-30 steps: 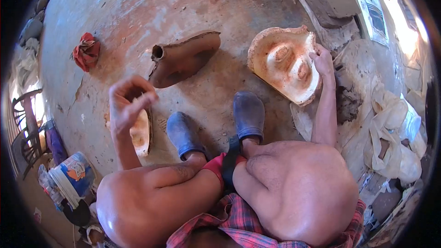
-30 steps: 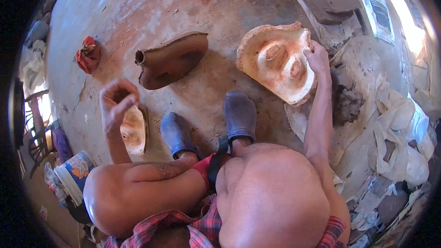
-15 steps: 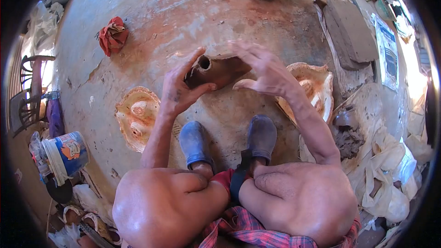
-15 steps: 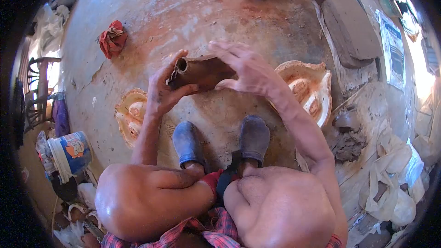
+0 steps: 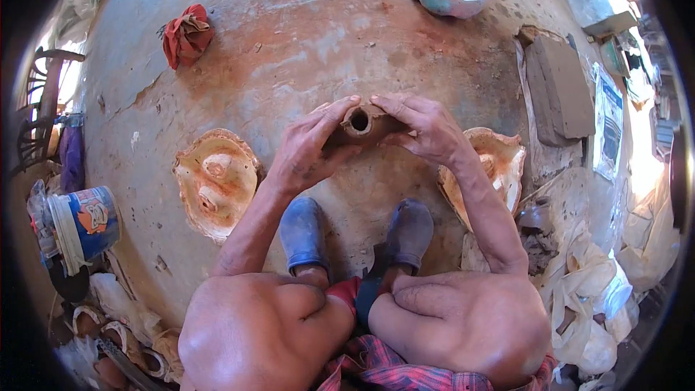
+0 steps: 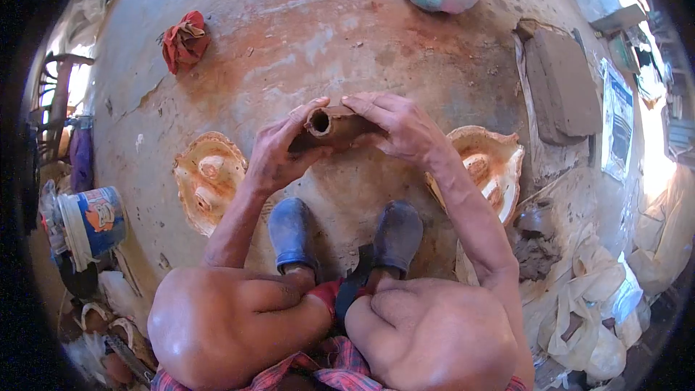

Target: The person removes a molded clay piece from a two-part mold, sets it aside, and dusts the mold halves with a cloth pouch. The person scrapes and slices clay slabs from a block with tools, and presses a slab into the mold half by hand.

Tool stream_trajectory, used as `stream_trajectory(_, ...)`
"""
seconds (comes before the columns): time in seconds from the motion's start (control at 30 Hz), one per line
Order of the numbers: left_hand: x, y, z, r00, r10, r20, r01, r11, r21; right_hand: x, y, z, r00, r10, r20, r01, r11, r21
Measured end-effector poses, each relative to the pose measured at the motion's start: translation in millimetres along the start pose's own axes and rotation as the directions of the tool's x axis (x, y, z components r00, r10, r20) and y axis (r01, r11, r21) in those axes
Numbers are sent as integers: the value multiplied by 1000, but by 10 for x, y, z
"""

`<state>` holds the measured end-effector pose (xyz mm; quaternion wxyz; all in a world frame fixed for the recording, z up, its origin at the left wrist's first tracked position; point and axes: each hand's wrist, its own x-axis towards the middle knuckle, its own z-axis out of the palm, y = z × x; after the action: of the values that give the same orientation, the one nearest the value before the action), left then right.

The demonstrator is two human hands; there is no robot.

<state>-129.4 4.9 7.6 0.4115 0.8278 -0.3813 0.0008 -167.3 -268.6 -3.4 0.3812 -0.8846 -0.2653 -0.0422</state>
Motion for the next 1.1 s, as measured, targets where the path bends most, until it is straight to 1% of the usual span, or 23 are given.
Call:
stream_trajectory(0.03, 17, -1, -9, 999, 41, -4, -41, 999, 8, 4, -11, -11, 1000, 19, 9, -19, 1000, -17)
stream_trajectory(0.07, 11, 18, -21, 999, 36, -16, -36, 999, 11, 11, -28, -11, 999, 38, 19, -37, 999, -34)
stream_trajectory(0.1, 11, 81, -53, 999, -36, -12, 35, 997, -70, 32, -85, -28, 999, 27, 27, -26, 999, -35)
stream_trajectory(0.13, 16, 121, -75, 994, -106, -3, 104, 983, -152, 61, -167, -67, 997, 80, 12, -80, 996, 30)
stream_trajectory(0.17, 21, 132, -84, 993, -114, -16, 110, 982, -151, 86, -214, -85, 991, 135, 3, -134, 986, 97)
stream_trajectory(0.2, 18, 138, -90, 993, -107, -50, 97, 981, -166, 104, -218, -81, 992, 125, 15, -126, 987, 97)
stream_trajectory(0.27, 2, 149, -73, 990, -104, -90, 87, 980, -179, 141, -213, -76, 998, 58, -1, -57, 994, 95)
stream_trajectory(0.3, -16, 159, -47, 984, -104, -144, 79, 983, -167, 164, -210, -72, 999, 51, 7, -52, 994, 95)
stream_trajectory(0.33, -25, 167, -23, 975, -102, -197, 72, 985, -155, 185, -206, -70, 1000, -4, -14, 5, 997, 77)
stream_trajectory(0.37, -22, 170, -1, 973, -106, -204, 75, 985, -155, 204, -204, -68, 998, -59, -35, 61, 996, 57)
stream_trajectory(0.43, -19, 175, 25, 967, -27, -255, 1, 995, -101, 228, -229, -57, 998, -53, -40, 56, 995, 87)
stream_trajectory(0.47, -26, 177, 28, 966, -29, -258, 3, 995, -102, 240, -234, -52, 998, -42, -52, 48, 992, 114)
stream_trajectory(0.53, -40, 181, 46, 965, -88, -248, 51, 987, -150, 245, -213, -26, 997, -41, -63, 49, 990, 132)
stream_trajectory(0.7, -36, 149, 61, 963, -74, -261, 26, 983, -184, 230, -234, -23, 997, -18, -69, 29, 986, 165)
stream_trajectory(0.77, -33, 174, 38, 965, -69, -251, 22, 983, -183, 239, -296, -40, 997, 55, -63, -41, 978, 203)
stream_trajectory(0.83, -26, 235, 1, 957, -163, -238, 104, 964, -243, 264, -335, -62, 996, 61, -61, -46, 976, 214)
stream_trajectory(0.87, -31, 217, 10, 957, -165, -237, 105, 964, -244, 267, -344, -63, 996, 68, -59, -53, 972, 227)
stream_trajectory(0.93, -44, 166, 41, 959, -107, -264, 40, 967, -250, 266, -299, -55, 997, 50, -60, -36, 973, 228)
stream_trajectory(1.03, -60, 135, 63, 957, -127, -259, 45, 953, -300, 277, -282, -45, 997, 21, -71, -5, 974, 226)
stream_trajectory(1.1, -63, 118, 56, 960, -119, -255, 45, 959, -280, 274, -287, -36, 997, 16, -80, 3, 974, 227)
